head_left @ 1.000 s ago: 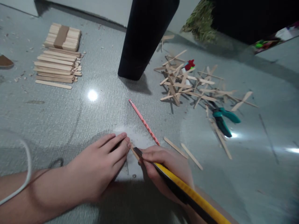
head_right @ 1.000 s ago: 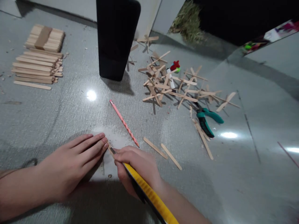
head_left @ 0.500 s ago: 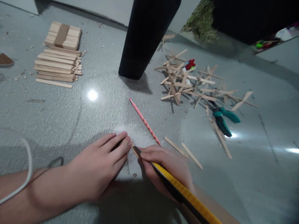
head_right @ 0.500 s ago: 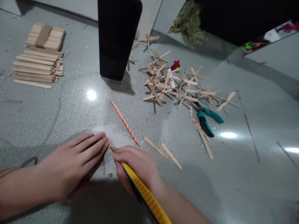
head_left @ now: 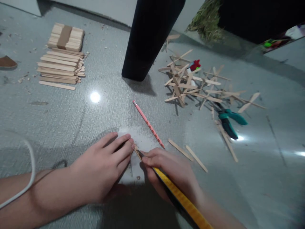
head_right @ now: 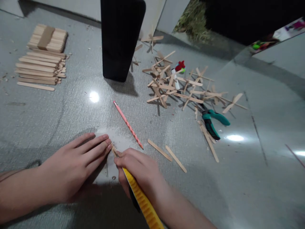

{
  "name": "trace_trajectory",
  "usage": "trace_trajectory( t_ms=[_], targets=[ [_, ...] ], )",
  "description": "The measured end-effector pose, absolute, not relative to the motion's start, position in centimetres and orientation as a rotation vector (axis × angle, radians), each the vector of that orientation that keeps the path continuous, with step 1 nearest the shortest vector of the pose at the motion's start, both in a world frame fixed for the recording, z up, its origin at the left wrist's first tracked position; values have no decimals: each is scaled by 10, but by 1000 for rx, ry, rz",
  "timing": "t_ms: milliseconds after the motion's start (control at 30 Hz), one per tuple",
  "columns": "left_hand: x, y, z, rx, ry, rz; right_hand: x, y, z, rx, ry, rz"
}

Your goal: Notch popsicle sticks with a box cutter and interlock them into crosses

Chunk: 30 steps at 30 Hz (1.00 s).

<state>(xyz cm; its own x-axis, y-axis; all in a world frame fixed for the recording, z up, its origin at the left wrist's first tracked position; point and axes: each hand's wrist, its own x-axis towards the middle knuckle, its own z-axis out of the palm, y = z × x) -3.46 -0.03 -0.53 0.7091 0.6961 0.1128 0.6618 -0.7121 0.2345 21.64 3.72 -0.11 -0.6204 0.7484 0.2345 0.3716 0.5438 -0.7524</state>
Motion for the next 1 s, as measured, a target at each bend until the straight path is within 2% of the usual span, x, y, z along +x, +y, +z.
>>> trace_trajectory(
  t_ms=[600, 867, 1000],
  targets=[
    [-35, 2, -4, 2727, 1090, 305, 222, 38, 2, -858, -2282, 922],
    [-33, 3, -3, 2706, 1079, 336, 217, 46, 3, -932, -1929, 916],
    [-35, 4, -3, 2687, 1066, 367, 214, 45, 1, -927, -1976, 911]
  ],
)
